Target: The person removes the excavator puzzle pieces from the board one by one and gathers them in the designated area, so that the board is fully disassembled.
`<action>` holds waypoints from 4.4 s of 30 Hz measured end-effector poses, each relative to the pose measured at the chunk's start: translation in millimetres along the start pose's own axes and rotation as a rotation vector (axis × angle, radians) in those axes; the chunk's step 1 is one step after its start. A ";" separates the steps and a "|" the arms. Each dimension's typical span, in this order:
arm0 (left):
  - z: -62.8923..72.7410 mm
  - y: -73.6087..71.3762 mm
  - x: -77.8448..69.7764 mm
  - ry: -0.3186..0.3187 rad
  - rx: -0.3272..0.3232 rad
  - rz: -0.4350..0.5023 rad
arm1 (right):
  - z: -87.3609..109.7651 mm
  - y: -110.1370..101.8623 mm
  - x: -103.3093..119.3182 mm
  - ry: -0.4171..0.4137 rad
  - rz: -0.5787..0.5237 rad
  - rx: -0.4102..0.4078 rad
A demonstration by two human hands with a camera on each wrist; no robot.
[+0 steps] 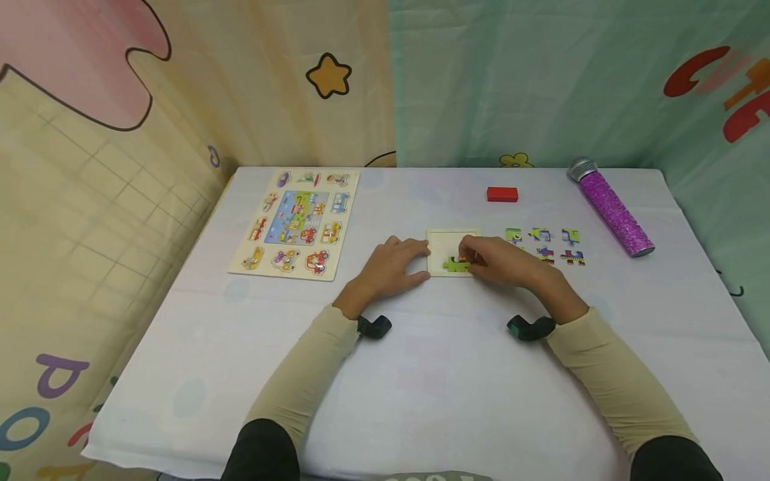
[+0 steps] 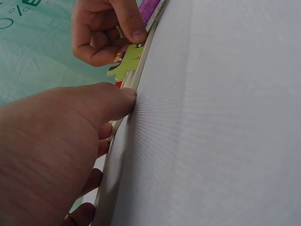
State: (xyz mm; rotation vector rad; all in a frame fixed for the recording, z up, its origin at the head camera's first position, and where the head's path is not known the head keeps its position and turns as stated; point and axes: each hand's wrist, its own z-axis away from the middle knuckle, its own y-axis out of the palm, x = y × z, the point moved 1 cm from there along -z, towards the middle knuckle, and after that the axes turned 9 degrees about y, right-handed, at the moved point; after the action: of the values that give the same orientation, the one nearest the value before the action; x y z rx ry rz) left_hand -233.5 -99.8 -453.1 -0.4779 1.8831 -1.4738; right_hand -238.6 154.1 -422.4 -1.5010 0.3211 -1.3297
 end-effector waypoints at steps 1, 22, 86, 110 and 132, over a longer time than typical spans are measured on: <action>0.0 -0.1 -0.1 -0.001 0.001 0.002 | -0.2 -0.2 -0.2 0.000 0.000 0.000; -1.6 1.4 0.6 -0.005 0.025 -0.010 | 38.9 -49.0 -28.1 0.041 -0.019 -0.218; 1.2 -4.0 -0.1 -0.024 0.007 0.033 | 56.8 -50.9 -32.2 0.044 0.061 -0.136; 0.4 -2.0 1.7 -0.006 -0.008 0.011 | -5.2 -11.0 -11.0 0.132 0.163 -0.011; 0.5 1.4 -0.3 -0.009 -0.005 0.009 | 2.0 -17.2 -17.2 0.066 0.000 0.008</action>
State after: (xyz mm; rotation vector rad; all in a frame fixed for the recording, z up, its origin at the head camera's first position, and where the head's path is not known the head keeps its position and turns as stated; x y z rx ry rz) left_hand -232.7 -99.5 -454.5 -0.4771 1.8802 -1.4585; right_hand -250.1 175.2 -417.6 -1.4524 0.3576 -1.3811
